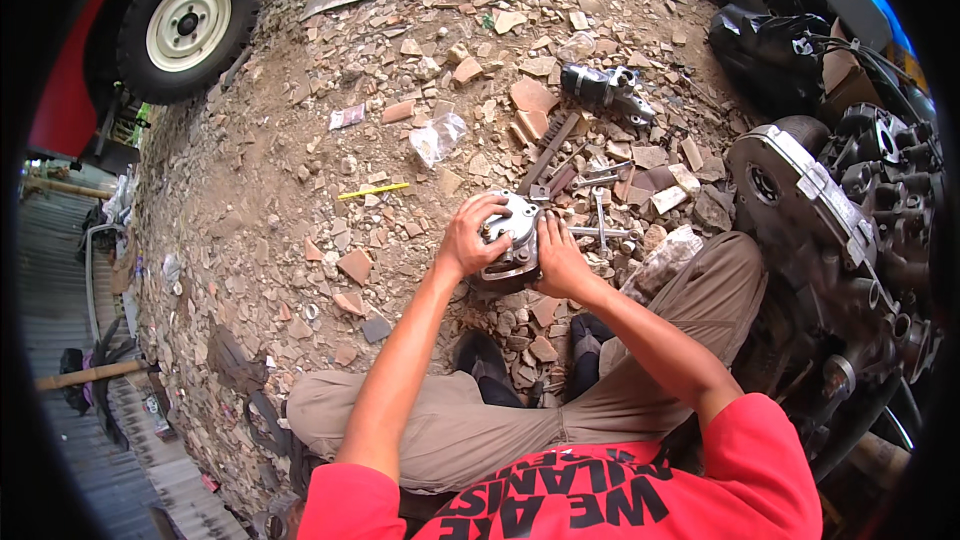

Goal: The person sits on the ground and uses a wrench to tighten bolts on a metallic mechanical part. They repeatedly adjust the part, wipe it with a cloth, and continue tightening the bolts.

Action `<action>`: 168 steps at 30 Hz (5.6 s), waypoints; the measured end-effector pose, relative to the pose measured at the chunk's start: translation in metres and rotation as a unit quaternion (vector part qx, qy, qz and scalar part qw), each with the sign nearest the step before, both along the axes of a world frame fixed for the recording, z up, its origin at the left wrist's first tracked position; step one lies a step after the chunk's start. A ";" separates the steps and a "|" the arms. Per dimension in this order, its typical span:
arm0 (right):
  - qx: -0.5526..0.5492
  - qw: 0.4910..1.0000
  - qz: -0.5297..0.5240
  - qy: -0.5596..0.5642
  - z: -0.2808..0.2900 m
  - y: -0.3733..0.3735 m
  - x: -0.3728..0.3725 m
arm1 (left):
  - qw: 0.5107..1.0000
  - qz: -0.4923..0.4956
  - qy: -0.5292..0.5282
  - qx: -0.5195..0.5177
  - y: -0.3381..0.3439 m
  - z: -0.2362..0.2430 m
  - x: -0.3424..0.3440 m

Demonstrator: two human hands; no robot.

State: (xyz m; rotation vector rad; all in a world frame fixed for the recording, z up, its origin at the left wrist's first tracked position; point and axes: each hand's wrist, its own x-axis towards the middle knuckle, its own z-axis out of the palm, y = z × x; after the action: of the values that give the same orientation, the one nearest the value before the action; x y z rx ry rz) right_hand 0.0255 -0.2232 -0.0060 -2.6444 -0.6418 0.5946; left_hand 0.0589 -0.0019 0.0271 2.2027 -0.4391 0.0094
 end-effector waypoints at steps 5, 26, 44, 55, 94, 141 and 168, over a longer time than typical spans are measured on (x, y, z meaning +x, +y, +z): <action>0.038 0.998 0.033 0.032 0.038 0.010 -0.022 | 1.000 0.016 0.000 0.005 0.009 -0.002 -0.003; 0.018 0.999 0.015 -0.030 -0.006 -0.009 0.013 | 1.000 0.002 0.000 -0.022 -0.006 0.001 0.000; -0.002 0.999 0.020 -0.040 -0.003 -0.011 0.014 | 1.000 -0.002 -0.008 -0.019 -0.006 0.003 0.002; 0.016 0.999 0.029 -0.020 0.006 0.000 0.005 | 1.000 0.004 -0.001 0.000 0.001 0.002 -0.002; 0.050 0.997 0.055 0.010 0.032 0.007 -0.040 | 1.000 0.009 -0.010 0.011 0.007 0.002 -0.005; 0.237 0.959 -0.136 0.068 0.006 -0.040 0.047 | 0.956 0.281 0.014 0.084 -0.023 0.000 -0.027; 0.192 0.972 0.095 0.093 0.024 0.019 0.081 | 0.967 0.250 0.032 -0.025 -0.007 -0.022 -0.029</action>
State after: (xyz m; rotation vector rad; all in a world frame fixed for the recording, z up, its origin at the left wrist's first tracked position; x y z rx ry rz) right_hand 0.1062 -0.2042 0.0177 -2.1572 -0.8618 0.6838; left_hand 0.0301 -0.0090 0.0048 2.2012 0.1593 0.2190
